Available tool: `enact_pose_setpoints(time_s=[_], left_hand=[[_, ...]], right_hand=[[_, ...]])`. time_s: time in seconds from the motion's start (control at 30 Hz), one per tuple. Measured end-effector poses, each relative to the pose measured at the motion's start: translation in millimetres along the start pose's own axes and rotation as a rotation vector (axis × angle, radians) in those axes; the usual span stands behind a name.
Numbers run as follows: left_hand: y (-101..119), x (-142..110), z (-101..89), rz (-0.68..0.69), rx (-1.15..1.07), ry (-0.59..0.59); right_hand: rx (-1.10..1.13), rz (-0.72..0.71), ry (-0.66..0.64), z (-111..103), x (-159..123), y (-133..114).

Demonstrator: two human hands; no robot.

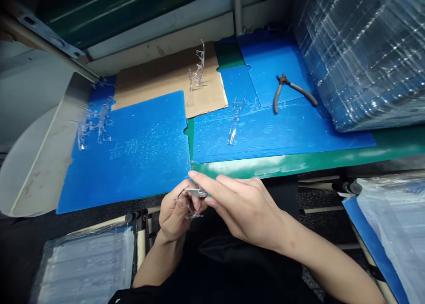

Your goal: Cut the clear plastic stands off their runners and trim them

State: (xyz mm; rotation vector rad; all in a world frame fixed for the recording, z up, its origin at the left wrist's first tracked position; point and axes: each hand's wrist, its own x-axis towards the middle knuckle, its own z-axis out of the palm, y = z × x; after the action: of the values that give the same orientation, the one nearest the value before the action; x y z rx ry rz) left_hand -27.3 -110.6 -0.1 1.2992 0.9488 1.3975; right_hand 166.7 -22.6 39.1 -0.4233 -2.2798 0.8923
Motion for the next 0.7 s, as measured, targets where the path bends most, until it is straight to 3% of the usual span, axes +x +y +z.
enact_pose_setpoints(time_s=[0.23,0.7], left_hand=[[-1,1,5.5,0.012,0.035,0.033],[-1,-2,8.0,-0.011,0.136,0.044]], right_hand=[[-0.053,0.000,0.112,11,-6,-4],[0.163,0.085,0.078,15,-14,-12]])
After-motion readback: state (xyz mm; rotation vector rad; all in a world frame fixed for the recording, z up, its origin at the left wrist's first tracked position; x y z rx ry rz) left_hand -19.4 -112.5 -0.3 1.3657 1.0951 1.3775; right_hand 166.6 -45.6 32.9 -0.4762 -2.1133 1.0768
